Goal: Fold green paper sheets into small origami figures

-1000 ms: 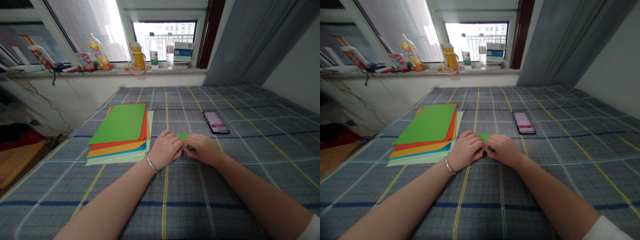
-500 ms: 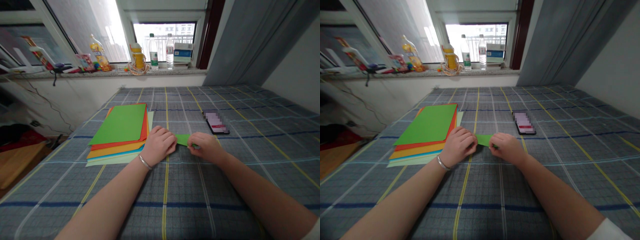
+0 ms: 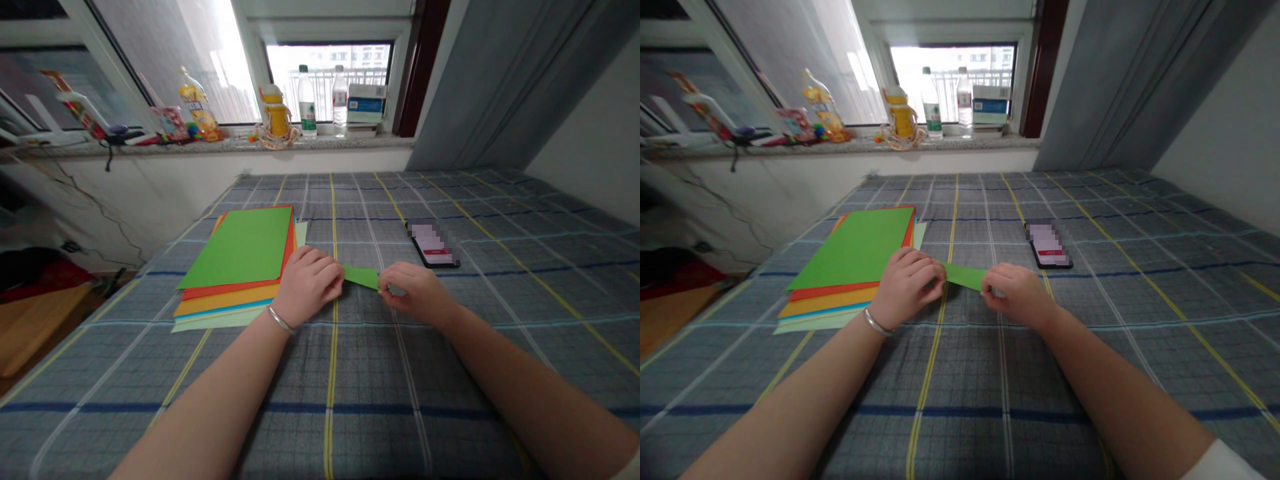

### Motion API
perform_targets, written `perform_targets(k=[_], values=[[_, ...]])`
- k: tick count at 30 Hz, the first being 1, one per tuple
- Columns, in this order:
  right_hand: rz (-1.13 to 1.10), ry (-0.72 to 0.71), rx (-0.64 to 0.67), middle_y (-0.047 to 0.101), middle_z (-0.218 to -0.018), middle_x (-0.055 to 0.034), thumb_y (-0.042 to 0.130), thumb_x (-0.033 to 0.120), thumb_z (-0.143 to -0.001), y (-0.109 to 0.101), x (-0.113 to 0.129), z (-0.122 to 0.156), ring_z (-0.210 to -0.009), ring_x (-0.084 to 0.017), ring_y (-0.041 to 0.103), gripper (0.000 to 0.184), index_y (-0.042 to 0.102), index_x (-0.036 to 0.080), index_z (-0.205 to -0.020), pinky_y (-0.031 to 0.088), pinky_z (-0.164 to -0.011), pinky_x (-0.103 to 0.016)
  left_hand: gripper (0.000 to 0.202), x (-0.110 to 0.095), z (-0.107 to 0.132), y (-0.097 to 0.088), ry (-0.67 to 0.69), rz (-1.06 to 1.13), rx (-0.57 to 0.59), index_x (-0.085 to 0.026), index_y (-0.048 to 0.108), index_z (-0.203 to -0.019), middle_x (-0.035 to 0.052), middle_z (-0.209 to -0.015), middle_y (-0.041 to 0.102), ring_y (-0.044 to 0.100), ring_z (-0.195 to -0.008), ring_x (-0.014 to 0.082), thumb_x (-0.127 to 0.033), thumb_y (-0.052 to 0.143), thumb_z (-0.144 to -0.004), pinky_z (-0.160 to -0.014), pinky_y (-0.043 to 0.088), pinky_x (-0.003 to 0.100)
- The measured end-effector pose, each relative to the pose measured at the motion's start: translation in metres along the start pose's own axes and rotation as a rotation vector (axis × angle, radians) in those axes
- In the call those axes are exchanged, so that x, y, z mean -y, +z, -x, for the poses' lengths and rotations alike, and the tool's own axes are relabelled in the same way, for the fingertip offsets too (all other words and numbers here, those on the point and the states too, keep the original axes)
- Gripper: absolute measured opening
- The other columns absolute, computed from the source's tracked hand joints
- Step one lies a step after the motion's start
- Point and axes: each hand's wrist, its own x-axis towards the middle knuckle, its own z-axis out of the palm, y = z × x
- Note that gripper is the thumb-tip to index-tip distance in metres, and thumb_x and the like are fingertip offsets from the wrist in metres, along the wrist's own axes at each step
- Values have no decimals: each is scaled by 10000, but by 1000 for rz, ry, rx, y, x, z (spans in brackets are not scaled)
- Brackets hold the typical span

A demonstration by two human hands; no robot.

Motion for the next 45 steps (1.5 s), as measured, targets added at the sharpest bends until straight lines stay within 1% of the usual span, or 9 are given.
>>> perform_targets(k=[5, 7, 9, 11, 14, 19, 25, 36, 45], values=[[28, 38, -30, 666, -820, -13, 539, 148, -807, -5, -12, 5, -815, -176, 610, 88, 552, 225, -767, 473, -752, -313, 70, 17, 6, -1, -160, 8, -84, -205, 559, -766, -5, -783, 670, 572, -765, 172, -176, 541, -826, -772, 398, 341], [19, 76, -97, 672, -827, -16, 547, 168, -814, -6, -15, 6, -827, -182, 619, 76, 552, 230, -771, 484, -759, -322, 68, 22, 8, 0, -263, 10, -141, -205, 548, -752, 0, -777, 664, 577, -774, 181, -165, 549, -807, -764, 398, 341], [8, 117, -207, 686, -916, -38, 564, 222, -831, -6, -15, 5, -889, -198, 628, 23, 570, 236, -848, 496, -795, -347, 68, 22, 9, 1, -299, 20, -177, -207, 544, -749, -1, -780, 666, 579, -787, 187, -163, 554, -800, -771, 394, 345], [39, 130, -274, 672, -1089, -77, 583, 294, -842, -7, -10, 3, -1017, -231, 610, 199, 581, 231, -1030, 487, -873, -394, 66, 16, 8, 2, -268, 37, -184, -210, 546, -756, -6, -796, 676, 578, -793, 183, -172, 557, -809, -792, 387, 350], [138, 107, -243, 621, -1241, -98, 573, 345, -865, -8, 0, -1, -1143, -260, 555, 425, 523, 214, -1267, 442, -972, -434, 66, 2, 5, 3, -210, 68, -177, -214, 548, -771, -15, -816, 686, 573, -789, 166, -187, 553, -831, -820, 377, 351], [192, 36, -213, 710, -1089, -23, 536, 255, -903, -8, 10, -2, -1069, -219, 583, 298, 634, 247, -1184, 475, -935, -373, 45, -10, 2, 5, -160, 85, -180, -217, 562, -794, -30, -837, 694, 560, -811, 157, -196, 572, -832, -856, 359, 358], [267, -37, -258, 699, -1133, 10, 551, 204, -897, -6, 12, 0, -1063, -196, 583, 322, 627, 251, -1207, 490, -894, -340, 30, -14, 0, 7, -142, 93, -173, -214, 589, -811, -19, -855, 694, 554, -824, 165, -191, 575, -824, -874, 352, 375], [271, -89, -157, 717, -1075, -20, 537, 247, -898, -2, 38, -9, -1018, -199, 605, 251, 656, 201, -1114, 483, -859, -353, 80, -34, -3, 8, -60, 171, -162, -216, 591, -771, -23, -816, 676, 548, -786, 150, -166, 546, -816, -895, 353, 379], [276, -99, -96, 693, -1144, -16, 527, 263, -909, -3, 32, -7, -1036, -218, 588, 292, 639, 216, -1174, 474, -867, -372, 95, -32, -4, 6, -102, 123, -121, -201, 558, -717, -15, -752, 637, 525, -769, 156, -162, 532, -800, -894, 360, 378]])
